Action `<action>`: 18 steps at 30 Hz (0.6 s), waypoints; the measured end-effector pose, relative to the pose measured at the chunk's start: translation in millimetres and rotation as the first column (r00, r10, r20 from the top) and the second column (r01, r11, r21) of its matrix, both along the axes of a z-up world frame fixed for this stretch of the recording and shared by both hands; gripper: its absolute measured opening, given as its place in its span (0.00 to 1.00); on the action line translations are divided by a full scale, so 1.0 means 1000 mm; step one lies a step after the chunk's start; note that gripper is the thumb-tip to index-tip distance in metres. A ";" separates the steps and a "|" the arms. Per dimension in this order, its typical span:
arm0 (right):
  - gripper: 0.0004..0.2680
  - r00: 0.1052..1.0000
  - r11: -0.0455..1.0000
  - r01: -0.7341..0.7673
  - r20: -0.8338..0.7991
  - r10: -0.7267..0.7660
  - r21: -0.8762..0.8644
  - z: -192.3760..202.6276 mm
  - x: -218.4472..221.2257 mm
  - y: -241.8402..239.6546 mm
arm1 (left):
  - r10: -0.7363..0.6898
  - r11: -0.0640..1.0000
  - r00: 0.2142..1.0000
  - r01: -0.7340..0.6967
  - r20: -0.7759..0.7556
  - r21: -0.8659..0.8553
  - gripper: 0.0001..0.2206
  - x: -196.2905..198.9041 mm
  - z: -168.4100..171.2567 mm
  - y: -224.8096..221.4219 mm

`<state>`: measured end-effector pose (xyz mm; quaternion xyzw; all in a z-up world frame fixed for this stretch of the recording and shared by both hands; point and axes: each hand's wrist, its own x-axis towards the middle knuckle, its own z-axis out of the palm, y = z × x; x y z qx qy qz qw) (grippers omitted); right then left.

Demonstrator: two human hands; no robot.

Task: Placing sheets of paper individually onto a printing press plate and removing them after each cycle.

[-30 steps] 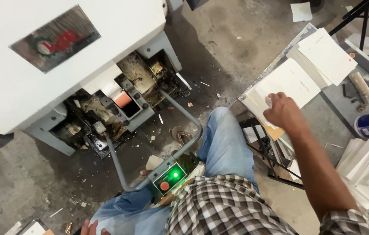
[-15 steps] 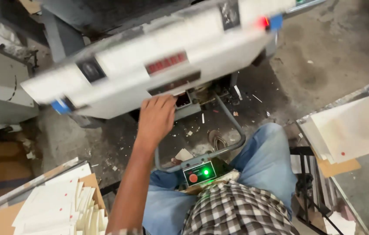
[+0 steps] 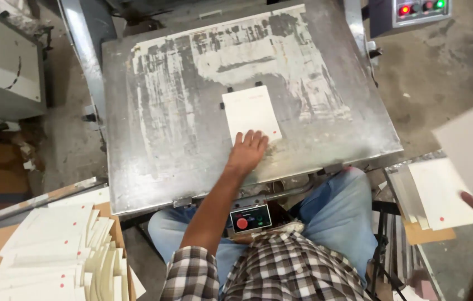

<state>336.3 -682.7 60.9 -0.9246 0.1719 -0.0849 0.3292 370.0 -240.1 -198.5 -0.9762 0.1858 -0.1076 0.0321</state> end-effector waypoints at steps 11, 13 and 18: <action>0.15 0.633 0.658 -0.744 0.439 0.638 0.116 -0.245 0.102 0.169 | -0.070 0.989 0.997 0.074 0.038 -0.128 0.17 -0.070 0.148 0.077; 0.19 0.524 0.579 -0.806 0.301 0.797 -0.128 -0.229 0.087 0.218 | -0.042 0.996 0.998 0.044 0.037 -0.073 0.19 -0.113 0.170 0.117; 0.22 0.417 0.329 -0.851 -0.146 0.897 -0.408 -0.221 0.074 0.269 | 0.625 0.767 0.779 -0.604 0.042 -0.217 0.19 -0.271 0.202 0.236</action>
